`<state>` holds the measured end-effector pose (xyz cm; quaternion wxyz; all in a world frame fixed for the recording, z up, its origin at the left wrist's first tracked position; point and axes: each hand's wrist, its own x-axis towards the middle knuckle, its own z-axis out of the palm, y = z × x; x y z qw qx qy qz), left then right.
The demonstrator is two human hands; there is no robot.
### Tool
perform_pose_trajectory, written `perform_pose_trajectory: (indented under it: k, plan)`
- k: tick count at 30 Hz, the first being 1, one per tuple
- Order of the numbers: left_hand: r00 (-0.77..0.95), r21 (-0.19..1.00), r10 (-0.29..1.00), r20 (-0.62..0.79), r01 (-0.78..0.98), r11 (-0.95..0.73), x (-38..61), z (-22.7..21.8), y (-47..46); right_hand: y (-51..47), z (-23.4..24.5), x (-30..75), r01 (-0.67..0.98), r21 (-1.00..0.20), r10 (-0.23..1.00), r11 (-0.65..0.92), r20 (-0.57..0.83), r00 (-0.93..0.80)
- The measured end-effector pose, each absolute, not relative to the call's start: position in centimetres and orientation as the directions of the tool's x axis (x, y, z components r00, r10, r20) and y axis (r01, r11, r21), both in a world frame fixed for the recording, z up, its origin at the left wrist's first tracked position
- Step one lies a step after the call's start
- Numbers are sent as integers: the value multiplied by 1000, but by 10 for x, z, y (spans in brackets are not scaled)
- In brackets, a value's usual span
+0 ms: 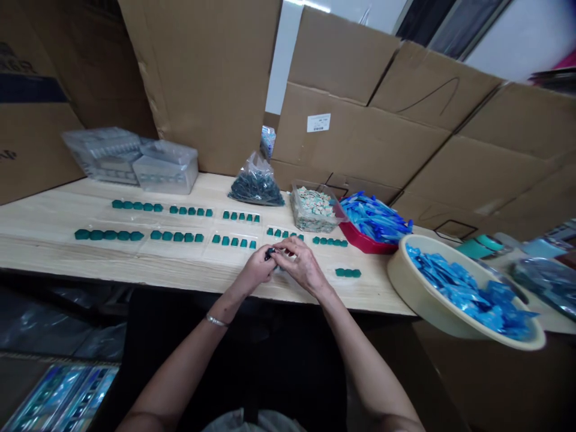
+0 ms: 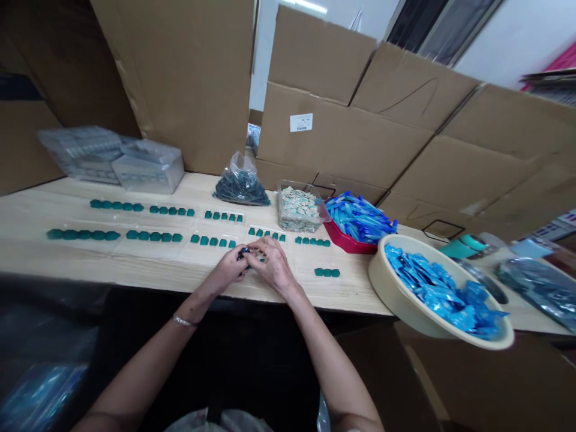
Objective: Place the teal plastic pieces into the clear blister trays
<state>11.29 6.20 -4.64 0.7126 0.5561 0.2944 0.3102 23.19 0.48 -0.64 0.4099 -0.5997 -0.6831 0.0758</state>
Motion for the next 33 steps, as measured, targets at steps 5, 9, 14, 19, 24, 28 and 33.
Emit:
perform_pose_trajectory:
  k: [5,9,14,19,24,28,33]
  plan:
    - [606,997,795,-19,-47,60,115,-52,65,18,-14,237,569,-799,916,194,355,188]
    - [603,999,797,15,-50,19,114,-56,69,19,-23,247,270,-957,940,104,183,287]
    - [600,992,790,127,-66,-109,115,-55,68,13,-20,241,466,-850,894,248,385,227]
    - [617,996,783,80,-11,-93,113,-54,67,16,-22,243,377,-908,889,183,316,330]
    - [636,994,766,93,-14,-109,108,-50,68,14,-24,249,335,-926,920,175,275,280]
    - [678,995,731,84,-18,-98,105,-45,66,11,-26,249,183,-968,934,170,218,283]
    - [698,999,716,-3,-28,31,104,-41,65,10,-28,248,89,-981,913,172,192,360]
